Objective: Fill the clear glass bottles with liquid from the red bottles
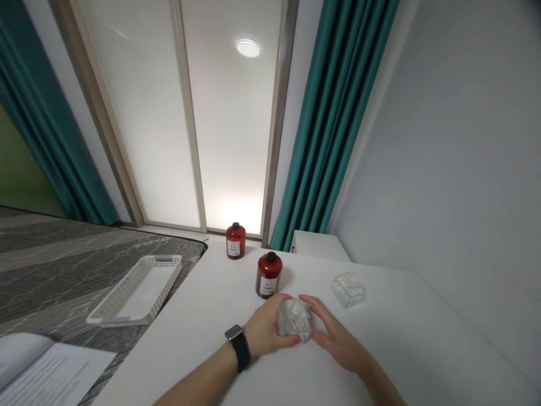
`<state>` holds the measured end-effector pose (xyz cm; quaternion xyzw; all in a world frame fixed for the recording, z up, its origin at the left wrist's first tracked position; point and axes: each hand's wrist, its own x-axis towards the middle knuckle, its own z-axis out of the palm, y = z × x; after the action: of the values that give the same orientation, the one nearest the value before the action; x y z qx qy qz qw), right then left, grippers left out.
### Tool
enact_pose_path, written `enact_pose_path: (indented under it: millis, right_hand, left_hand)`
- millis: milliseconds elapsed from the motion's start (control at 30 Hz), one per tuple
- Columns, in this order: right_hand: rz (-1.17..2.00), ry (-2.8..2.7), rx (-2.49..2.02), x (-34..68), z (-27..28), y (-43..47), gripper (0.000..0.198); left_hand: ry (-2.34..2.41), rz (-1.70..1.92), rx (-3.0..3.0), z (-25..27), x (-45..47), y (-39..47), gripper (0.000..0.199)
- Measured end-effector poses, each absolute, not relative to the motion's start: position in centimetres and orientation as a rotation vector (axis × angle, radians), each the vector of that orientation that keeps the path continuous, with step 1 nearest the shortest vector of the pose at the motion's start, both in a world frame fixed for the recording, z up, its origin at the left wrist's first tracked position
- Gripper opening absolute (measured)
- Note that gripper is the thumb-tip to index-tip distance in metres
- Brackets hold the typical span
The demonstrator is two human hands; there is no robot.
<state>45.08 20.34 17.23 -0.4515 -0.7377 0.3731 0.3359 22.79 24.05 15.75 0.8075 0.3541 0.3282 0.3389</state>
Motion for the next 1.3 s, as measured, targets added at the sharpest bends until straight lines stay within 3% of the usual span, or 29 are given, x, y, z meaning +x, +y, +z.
enact_pose_path:
  millis: [133,300,367,567,800,1100,1300]
  right_hand:
    - [0.679,-1.838,-1.230,44.2,19.8,21.2,0.028]
    - [0.499,-2.075,-1.262,41.6,26.0,24.0,0.023]
    - [0.377,-2.210,-1.267,40.2,28.1,25.9,0.024]
    - [0.206,-2.432,-1.347,35.7,29.2,31.2,0.016]
    - [0.159,-2.539,-1.398,34.4,28.9,31.4,0.014]
    - [0.341,-2.812,-1.131,36.3,31.3,31.0,0.009]
    - [0.209,-2.752,-1.184,36.0,31.3,30.0,0.009]
  left_hand:
    - [0.852,0.921,2.260,16.0,22.1,23.9,0.071]
    - [0.937,1.525,2.221,17.5,19.9,25.2,0.043]
    - [1.150,1.655,2.038,17.5,19.3,26.5,0.042]
    - [1.170,1.409,1.792,15.0,19.3,29.9,0.091]
    - [1.084,1.208,1.821,15.3,19.6,29.4,0.072]
    - [0.976,1.090,1.817,16.3,19.2,29.4,0.069]
    - [0.948,1.100,1.840,16.1,19.3,29.3,0.075]
